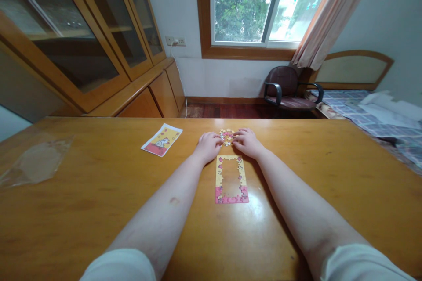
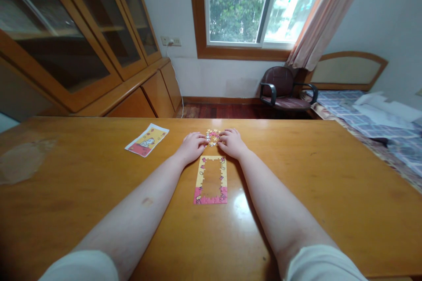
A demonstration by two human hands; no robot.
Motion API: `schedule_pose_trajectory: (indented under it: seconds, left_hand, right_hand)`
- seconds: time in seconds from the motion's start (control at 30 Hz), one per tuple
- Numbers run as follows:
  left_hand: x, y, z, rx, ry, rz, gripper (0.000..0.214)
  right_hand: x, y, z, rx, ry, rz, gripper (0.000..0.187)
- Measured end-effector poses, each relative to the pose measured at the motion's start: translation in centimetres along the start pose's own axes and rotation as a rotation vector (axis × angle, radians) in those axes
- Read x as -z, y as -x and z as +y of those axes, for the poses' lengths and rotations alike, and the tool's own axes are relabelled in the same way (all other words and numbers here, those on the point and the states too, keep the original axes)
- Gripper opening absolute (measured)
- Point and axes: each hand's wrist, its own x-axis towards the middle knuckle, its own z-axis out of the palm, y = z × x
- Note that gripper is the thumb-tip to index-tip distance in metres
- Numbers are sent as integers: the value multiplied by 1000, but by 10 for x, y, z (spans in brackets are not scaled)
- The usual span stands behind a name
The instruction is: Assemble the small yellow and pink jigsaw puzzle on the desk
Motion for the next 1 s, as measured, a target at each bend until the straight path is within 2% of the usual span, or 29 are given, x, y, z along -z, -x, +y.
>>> schedule_pose_trajectory:
  seconds: [0.17,0.27,0.6,0.73,0.8,1.0]
  left_hand:
    - [-1,0,0,6,14,11,27]
    - [-1,0,-1,15,14,13,27]
    - [0,2,5,-1,-14,-85,34]
    - [3,3,8,-10,0,-102,33]
    - [4,2,7,-1,-1,-71,31]
    - [0,0,1,45,-35,-14,32]
  right_hand:
    - [-2,0,-3,10,15,-20,26]
    - [-2,1,-4,12,-7,-46,18]
    - [5,0,5,112,-86,34,27]
    - [7,-1,9,73,-118,39,36]
    - [7,0,8,58,-128,49,33]
    - [4,1,-1,55,-95,-77,24]
